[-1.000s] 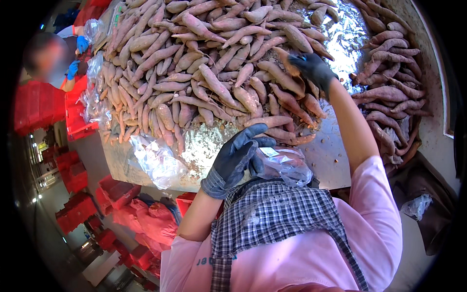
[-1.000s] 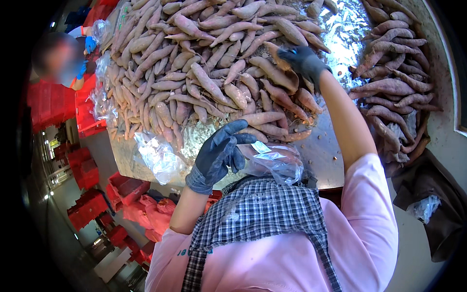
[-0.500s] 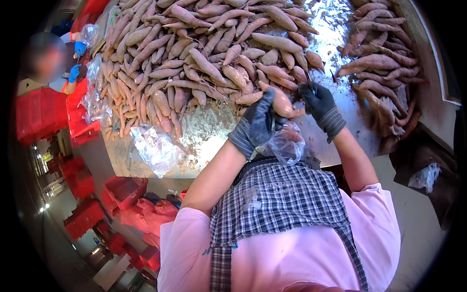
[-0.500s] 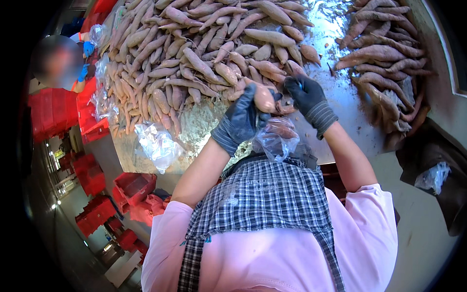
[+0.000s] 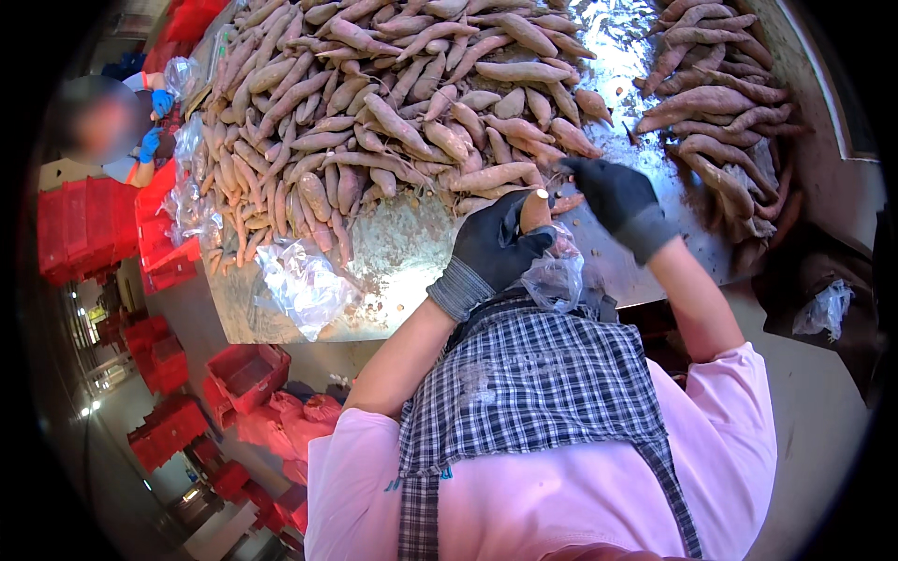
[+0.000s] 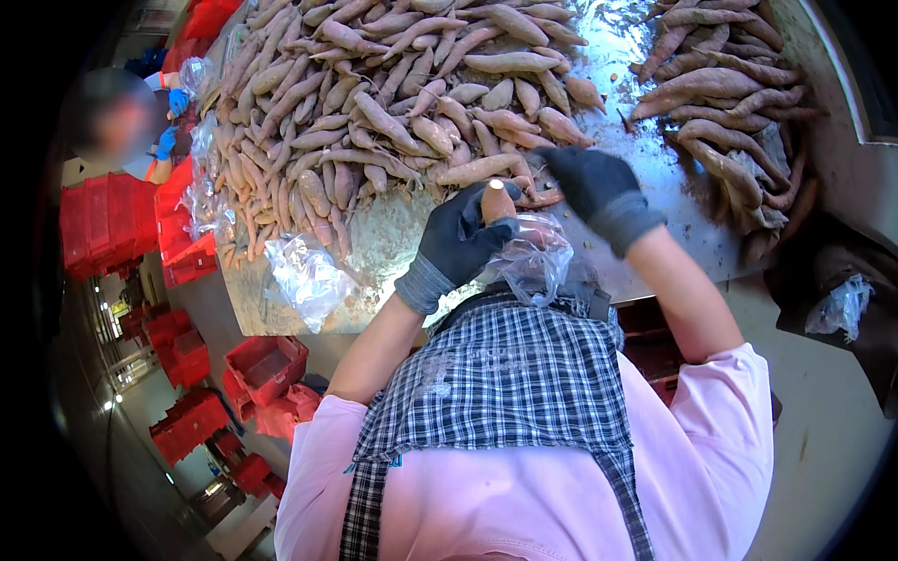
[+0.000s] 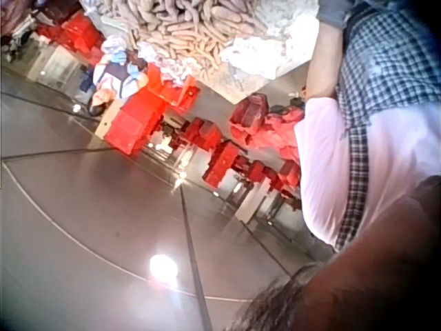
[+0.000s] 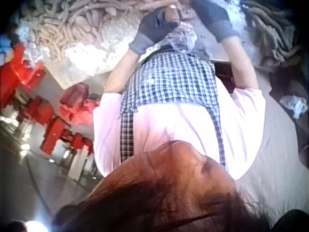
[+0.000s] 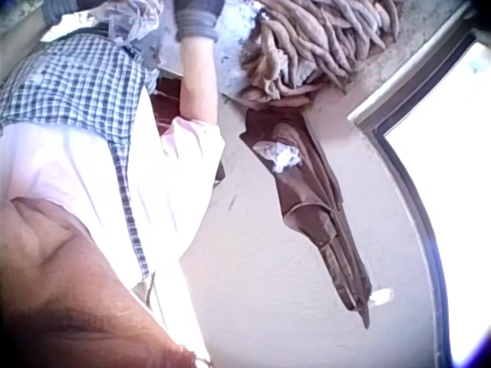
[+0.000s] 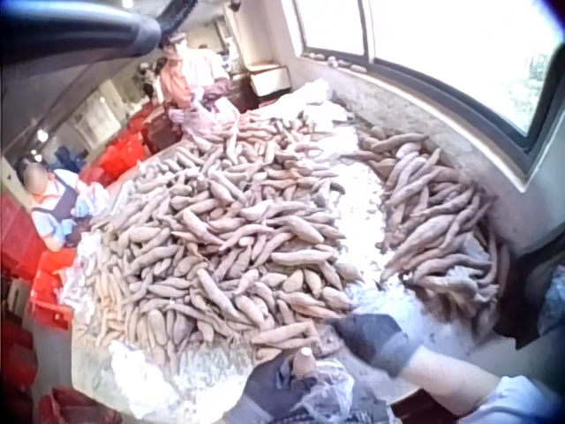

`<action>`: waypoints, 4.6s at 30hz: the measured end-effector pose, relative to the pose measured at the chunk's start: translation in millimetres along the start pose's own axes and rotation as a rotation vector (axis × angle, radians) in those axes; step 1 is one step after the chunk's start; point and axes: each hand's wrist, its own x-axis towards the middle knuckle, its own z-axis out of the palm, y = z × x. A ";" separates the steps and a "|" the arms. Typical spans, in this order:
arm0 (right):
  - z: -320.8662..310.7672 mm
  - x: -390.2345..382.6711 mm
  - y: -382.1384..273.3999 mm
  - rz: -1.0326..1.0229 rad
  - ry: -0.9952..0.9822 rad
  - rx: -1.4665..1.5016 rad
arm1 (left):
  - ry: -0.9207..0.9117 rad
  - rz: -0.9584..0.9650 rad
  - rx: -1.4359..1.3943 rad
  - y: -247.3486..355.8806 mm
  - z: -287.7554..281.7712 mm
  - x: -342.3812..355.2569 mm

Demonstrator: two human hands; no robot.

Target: The person peels sweet potatoes using a small knife, removing the skin in strips. They handle the potatoes one at a time, rotating them to peel all sides, and place the peeled items into a plastic bag on the table. The process is repetitive, with the person continuously selecting new potatoes from a large pile.

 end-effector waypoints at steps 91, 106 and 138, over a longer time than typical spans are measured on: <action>-51.0 125.1 -446.9 -0.690 -0.566 0.338 | 0.275 0.275 -0.327 60.0 -267.0 -218.0; 34.1 198.5 -425.9 0.180 -0.016 0.929 | 0.540 0.293 -0.635 -12.3 -632.9 -156.9; 130.0 102.5 -360.6 0.792 -0.050 1.208 | 0.792 -0.044 -0.479 -159.4 -679.5 -147.8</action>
